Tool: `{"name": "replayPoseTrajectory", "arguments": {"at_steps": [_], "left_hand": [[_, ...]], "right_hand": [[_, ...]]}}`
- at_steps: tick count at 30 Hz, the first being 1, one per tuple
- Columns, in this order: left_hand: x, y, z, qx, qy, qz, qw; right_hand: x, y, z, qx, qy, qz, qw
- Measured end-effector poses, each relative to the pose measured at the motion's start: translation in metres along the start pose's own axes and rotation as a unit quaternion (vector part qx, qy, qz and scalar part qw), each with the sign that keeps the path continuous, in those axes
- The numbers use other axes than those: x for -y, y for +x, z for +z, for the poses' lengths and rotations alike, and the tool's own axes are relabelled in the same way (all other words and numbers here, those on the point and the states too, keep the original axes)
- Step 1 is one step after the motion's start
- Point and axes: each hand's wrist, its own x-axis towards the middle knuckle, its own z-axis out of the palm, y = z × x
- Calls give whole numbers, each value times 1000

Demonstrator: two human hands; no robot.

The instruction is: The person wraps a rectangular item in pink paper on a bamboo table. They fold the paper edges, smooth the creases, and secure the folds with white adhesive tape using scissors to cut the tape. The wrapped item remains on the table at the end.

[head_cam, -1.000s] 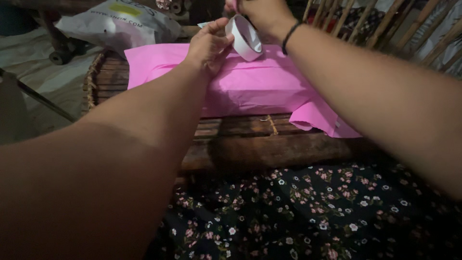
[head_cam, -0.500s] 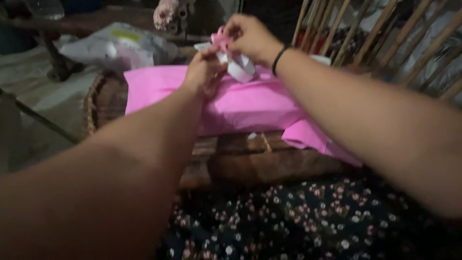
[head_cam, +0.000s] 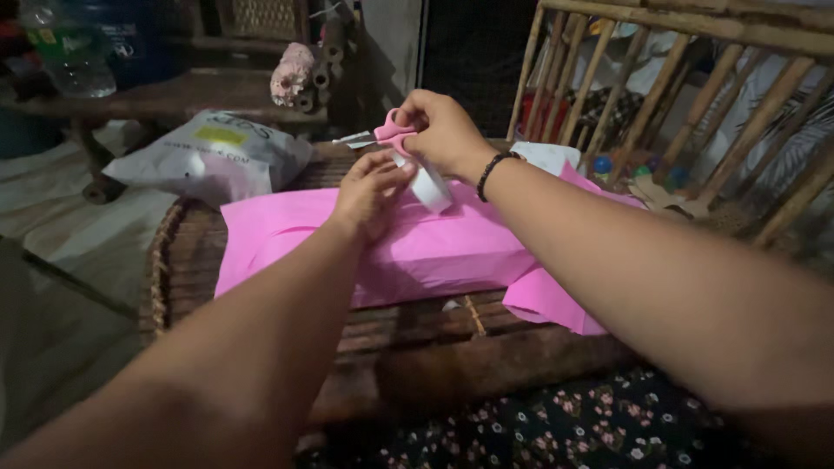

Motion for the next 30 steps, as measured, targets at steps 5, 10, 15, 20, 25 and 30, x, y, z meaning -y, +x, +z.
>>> {"name": "replayPoseTrajectory", "arguments": {"at_steps": [5, 10, 15, 20, 25, 30], "left_hand": [[1, 4, 9, 17, 96, 56, 994], [-17, 6, 12, 9, 140, 15, 990], [-33, 0, 19, 47, 121, -21, 991], [-45, -1, 33, 54, 143, -79, 985], [-51, 5, 47, 122, 168, -113, 972], [-50, 12, 54, 135, 226, -139, 955]], "right_hand": [[3, -1, -4, -23, 69, 60, 995], [14, -7, -11, -49, 115, 106, 986], [24, -11, -49, -29, 312, 249, 917], [21, -32, -101, 67, 147, 249, 955], [16, -49, -136, 214, -75, 308, 924], [10, -47, -151, 289, -22, 366, 884]]}}
